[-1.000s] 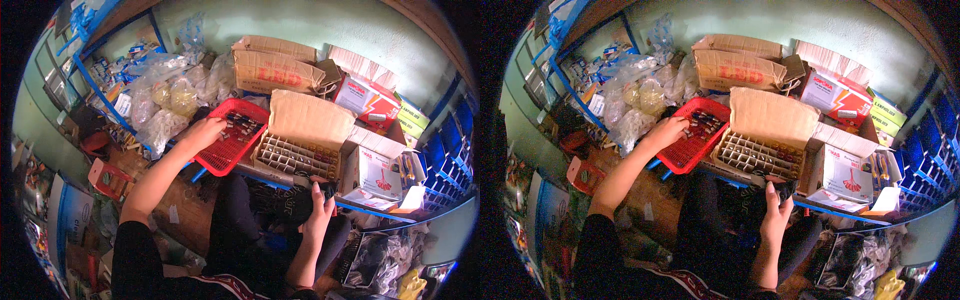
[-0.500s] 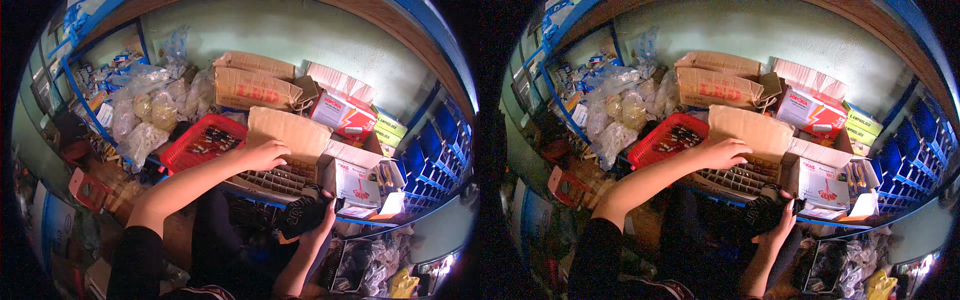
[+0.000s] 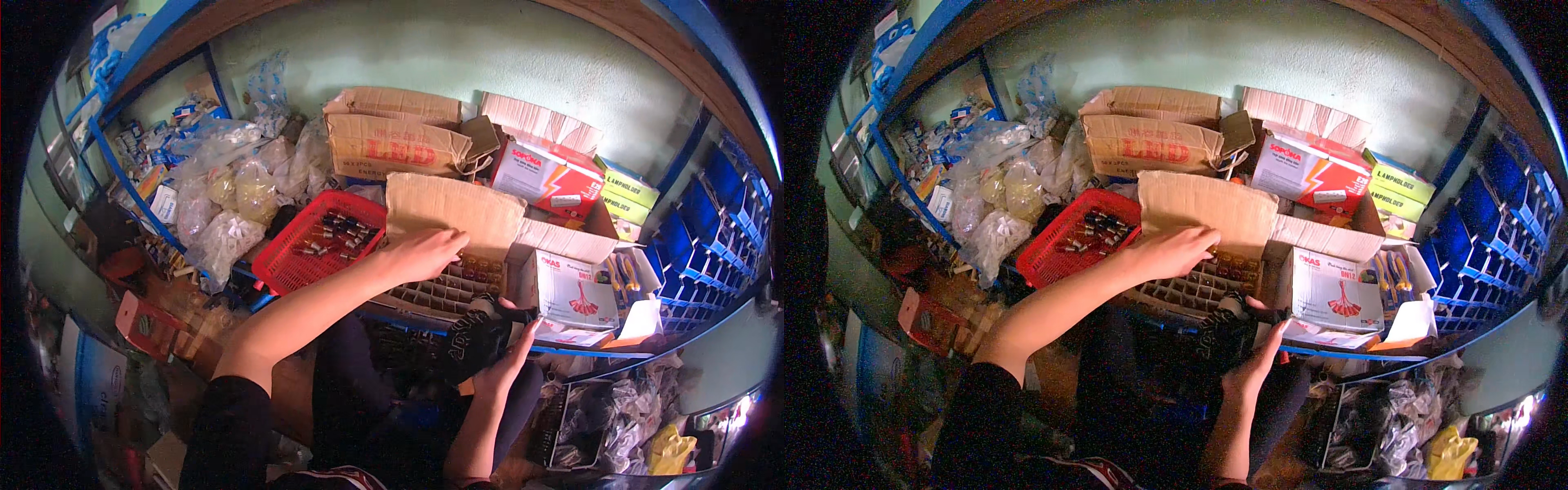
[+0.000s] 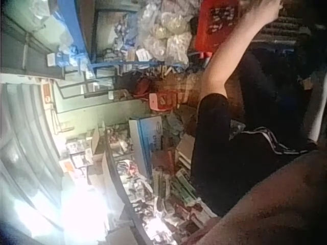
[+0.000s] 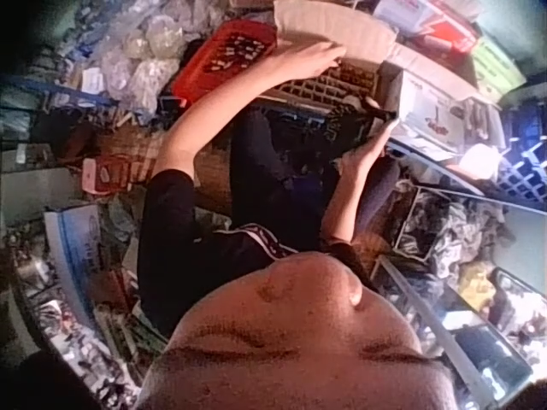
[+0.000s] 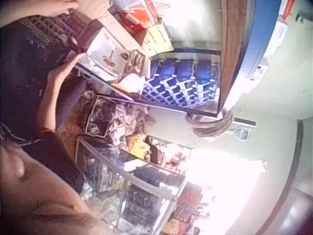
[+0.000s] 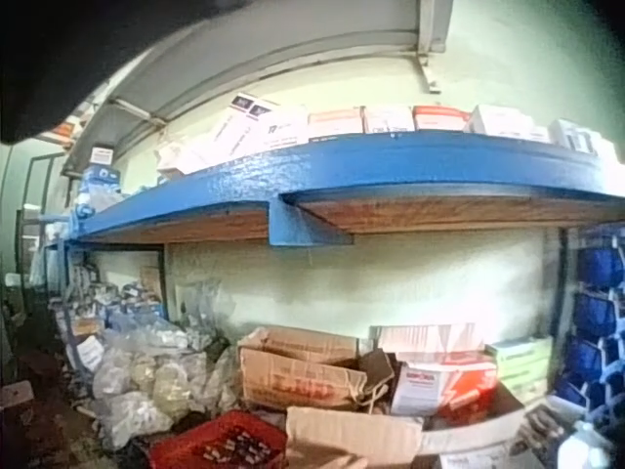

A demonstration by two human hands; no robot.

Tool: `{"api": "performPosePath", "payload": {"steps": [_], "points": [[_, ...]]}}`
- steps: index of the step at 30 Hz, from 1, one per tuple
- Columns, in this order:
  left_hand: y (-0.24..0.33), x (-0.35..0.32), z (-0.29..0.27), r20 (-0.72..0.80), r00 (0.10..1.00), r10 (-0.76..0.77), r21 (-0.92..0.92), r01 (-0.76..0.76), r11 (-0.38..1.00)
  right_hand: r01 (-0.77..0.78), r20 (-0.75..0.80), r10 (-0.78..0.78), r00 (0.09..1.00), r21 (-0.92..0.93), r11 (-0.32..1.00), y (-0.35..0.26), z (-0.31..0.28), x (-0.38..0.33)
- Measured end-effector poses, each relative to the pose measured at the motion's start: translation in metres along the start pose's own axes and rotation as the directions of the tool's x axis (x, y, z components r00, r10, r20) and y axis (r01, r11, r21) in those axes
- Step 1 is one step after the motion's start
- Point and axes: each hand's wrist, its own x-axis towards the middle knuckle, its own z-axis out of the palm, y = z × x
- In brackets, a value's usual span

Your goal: Assembling small hardware components by inserting them into a black housing while seated at a workbench in a storage area.

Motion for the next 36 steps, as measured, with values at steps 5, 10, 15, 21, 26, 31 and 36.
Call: {"api": "performPosePath", "payload": {"steps": [5,10,15,21,26,31,36], "points": [[0.034,-0.009,-0.057,0.113,0.965,-0.238,-0.327,0.262,0.908,0.039,-0.023,-0.039,0.999,0.009,0.999,-0.001,0.013,0.0],[0.067,-0.043,-0.066,-0.063,0.955,-0.289,-0.781,0.133,0.61,0.115,0.109,-0.113,0.988,-0.013,0.993,0.006,0.017,-0.006],[0.104,-0.079,-0.038,-0.122,0.93,-0.348,-0.843,0.089,0.531,0.136,0.195,-0.092,0.977,-0.225,0.965,0.022,0.031,-0.018],[0.116,-0.088,-0.024,-0.226,0.858,-0.461,-0.62,0.238,0.747,0.09,0.109,-0.042,0.993,-0.481,0.872,0.03,0.046,-0.031],[0.121,-0.095,-0.022,-0.256,0.782,-0.569,-0.426,0.437,0.792,0.158,0.166,-0.08,0.983,-0.533,0.831,0.034,0.035,-0.03],[0.121,-0.098,-0.016,-0.247,0.797,-0.552,-0.599,0.322,0.733,0.11,0.103,-0.067,0.992,-0.49,0.865,0.037,0.029,-0.028],[0.111,-0.105,-0.014,-0.242,0.895,-0.374,-0.698,0.107,0.708,0.065,0.056,-0.045,0.997,-0.434,0.899,0.032,0.031,-0.027]]}}
